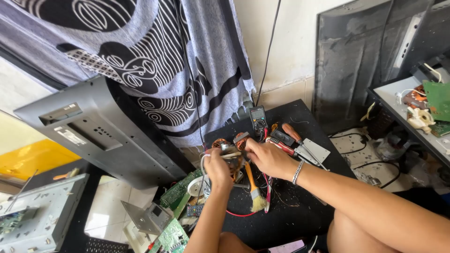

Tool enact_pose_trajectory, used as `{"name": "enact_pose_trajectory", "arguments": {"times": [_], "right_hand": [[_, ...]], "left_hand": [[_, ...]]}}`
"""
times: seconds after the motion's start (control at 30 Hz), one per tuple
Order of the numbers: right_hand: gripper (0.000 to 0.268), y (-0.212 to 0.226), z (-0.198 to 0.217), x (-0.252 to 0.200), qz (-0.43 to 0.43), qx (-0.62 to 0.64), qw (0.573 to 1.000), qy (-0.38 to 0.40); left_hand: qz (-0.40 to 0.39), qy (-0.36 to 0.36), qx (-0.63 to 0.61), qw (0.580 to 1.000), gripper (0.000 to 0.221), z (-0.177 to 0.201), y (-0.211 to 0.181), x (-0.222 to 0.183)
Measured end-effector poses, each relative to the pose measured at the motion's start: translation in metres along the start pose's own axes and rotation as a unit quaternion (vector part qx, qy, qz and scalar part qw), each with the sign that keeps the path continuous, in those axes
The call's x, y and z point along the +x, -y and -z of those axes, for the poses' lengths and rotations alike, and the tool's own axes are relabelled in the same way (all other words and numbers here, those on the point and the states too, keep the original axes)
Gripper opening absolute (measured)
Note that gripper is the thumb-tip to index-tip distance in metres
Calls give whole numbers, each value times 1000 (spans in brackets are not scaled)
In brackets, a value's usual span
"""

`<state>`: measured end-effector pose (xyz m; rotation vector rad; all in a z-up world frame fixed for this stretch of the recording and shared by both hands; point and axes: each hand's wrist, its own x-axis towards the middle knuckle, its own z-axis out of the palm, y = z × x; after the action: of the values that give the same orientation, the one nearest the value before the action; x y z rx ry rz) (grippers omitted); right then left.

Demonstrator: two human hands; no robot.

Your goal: Repairing an electronic motor coil using a brush, pliers, and a multimeter for testing.

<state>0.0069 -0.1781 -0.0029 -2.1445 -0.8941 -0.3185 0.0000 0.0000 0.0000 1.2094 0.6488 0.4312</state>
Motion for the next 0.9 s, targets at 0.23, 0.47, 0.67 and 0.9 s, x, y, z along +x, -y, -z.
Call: {"name": "enact_pose_trajectory", "arguments": {"times": [0.23, 0.47, 0.67, 0.9], "right_hand": [[11, -36, 32, 7, -152, -82, 983, -59], [16, -115, 10, 7, -322, -16, 945, -64], [40, -108, -4, 13, -258, -128, 957, 25], [32, 24, -10, -15, -84, -65, 944, 314]], "left_hand": [[74, -47, -171, 981, 22, 46, -51, 9], [165, 13, -225, 960, 29, 55, -94, -43], [126, 61, -232, 963, 39, 38, -124, -65], [139, 60, -236, 960, 22, 5, -94, -67]]}}
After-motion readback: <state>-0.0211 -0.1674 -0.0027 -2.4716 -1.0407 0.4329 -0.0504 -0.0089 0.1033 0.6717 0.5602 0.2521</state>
